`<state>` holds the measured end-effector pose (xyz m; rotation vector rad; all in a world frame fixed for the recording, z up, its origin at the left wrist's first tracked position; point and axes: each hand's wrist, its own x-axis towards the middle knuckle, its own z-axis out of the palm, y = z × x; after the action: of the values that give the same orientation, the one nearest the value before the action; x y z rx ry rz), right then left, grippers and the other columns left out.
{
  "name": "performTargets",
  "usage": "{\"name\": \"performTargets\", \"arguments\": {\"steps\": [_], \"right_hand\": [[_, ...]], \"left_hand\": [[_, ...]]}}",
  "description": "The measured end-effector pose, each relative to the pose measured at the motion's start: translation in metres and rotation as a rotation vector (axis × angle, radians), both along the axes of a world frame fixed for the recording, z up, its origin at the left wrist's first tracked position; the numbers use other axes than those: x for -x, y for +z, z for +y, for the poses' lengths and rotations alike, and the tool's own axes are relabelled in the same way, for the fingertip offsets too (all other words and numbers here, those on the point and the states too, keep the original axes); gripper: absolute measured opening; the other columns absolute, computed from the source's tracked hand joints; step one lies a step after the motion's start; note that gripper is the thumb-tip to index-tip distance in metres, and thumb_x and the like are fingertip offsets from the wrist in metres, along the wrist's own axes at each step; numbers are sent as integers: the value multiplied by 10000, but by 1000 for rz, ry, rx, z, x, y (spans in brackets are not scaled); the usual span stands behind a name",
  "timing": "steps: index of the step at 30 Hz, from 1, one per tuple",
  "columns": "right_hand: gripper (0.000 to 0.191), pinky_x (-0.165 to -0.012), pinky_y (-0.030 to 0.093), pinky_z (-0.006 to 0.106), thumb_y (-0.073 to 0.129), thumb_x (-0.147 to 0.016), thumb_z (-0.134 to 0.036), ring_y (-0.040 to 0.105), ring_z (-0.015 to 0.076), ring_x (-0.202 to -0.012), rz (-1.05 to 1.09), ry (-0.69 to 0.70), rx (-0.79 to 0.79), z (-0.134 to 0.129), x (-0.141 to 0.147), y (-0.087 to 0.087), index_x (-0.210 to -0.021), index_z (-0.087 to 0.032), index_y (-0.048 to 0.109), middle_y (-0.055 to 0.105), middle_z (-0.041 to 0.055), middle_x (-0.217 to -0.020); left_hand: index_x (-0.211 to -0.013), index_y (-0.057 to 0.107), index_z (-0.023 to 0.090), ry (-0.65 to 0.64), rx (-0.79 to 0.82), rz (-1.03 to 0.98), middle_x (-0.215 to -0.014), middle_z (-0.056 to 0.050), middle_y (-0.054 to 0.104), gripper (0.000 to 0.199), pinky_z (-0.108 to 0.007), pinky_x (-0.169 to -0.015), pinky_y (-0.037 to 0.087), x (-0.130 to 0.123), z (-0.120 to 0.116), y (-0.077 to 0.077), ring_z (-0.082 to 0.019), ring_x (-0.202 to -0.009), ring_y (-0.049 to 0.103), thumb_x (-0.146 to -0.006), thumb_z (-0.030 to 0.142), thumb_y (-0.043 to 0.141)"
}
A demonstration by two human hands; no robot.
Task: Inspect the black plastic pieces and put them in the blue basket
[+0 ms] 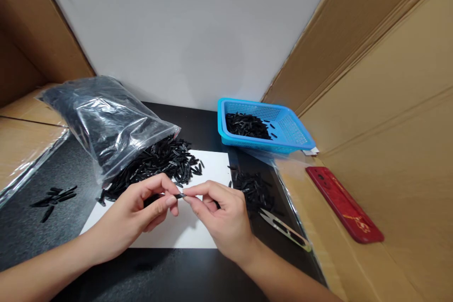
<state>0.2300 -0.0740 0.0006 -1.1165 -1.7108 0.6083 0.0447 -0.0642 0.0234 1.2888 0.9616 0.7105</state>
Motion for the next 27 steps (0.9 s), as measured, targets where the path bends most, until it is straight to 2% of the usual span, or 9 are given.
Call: {"name": "performTargets", "arguments": {"steps": [3, 6, 15, 21, 27], "right_hand": [[108, -416, 353, 227, 651, -832, -131, 414, 93, -433, -35, 12, -64, 1, 0, 2, -823, -183, 745, 619, -16, -571], [124, -426, 373, 227, 645, -841, -103, 432, 94, -437, -78, 21, -124, 1, -1, 3, -852, -179, 742, 632, -9, -594], [167, -459, 420, 229, 616, -857, -63, 533, 116, -490, -125, 61, -157, 0, -2, 0, -891, -177, 733, 665, 14, -638], [141, -451, 402, 218, 628, -853, -61, 514, 106, -480, -116, 72, -161, 0, 0, 0, -878, -156, 730, 629, 1, -610], [165, -449, 396, 211, 622, -831, -28, 517, 107, -478, -67, 83, -127, 0, 0, 2, -845, -146, 736, 616, -3, -597]], "left_hand": [[-873, 646, 202, 3, -230, 216, -708, 17, 637, 162, -211, -579, 380, 2, 0, 2, -102, -602, 525, -928, 315, 542], [-860, 681, 207, -14, -384, 360, -716, 12, 673, 186, -217, -651, 410, 3, 2, 3, -128, -681, 599, -934, 284, 529], [-893, 700, 200, -72, -719, 514, -746, -15, 683, 185, -212, -625, 420, 8, 4, -5, -135, -666, 623, -937, 215, 521], [-911, 676, 178, -134, -804, 534, -721, -7, 632, 195, -205, -599, 408, 9, 3, -5, -121, -636, 581, -941, 155, 485], [-896, 662, 155, -124, -812, 478, -719, 7, 637, 186, -188, -594, 397, 8, 5, -8, -102, -626, 568, -915, 83, 491]]}}
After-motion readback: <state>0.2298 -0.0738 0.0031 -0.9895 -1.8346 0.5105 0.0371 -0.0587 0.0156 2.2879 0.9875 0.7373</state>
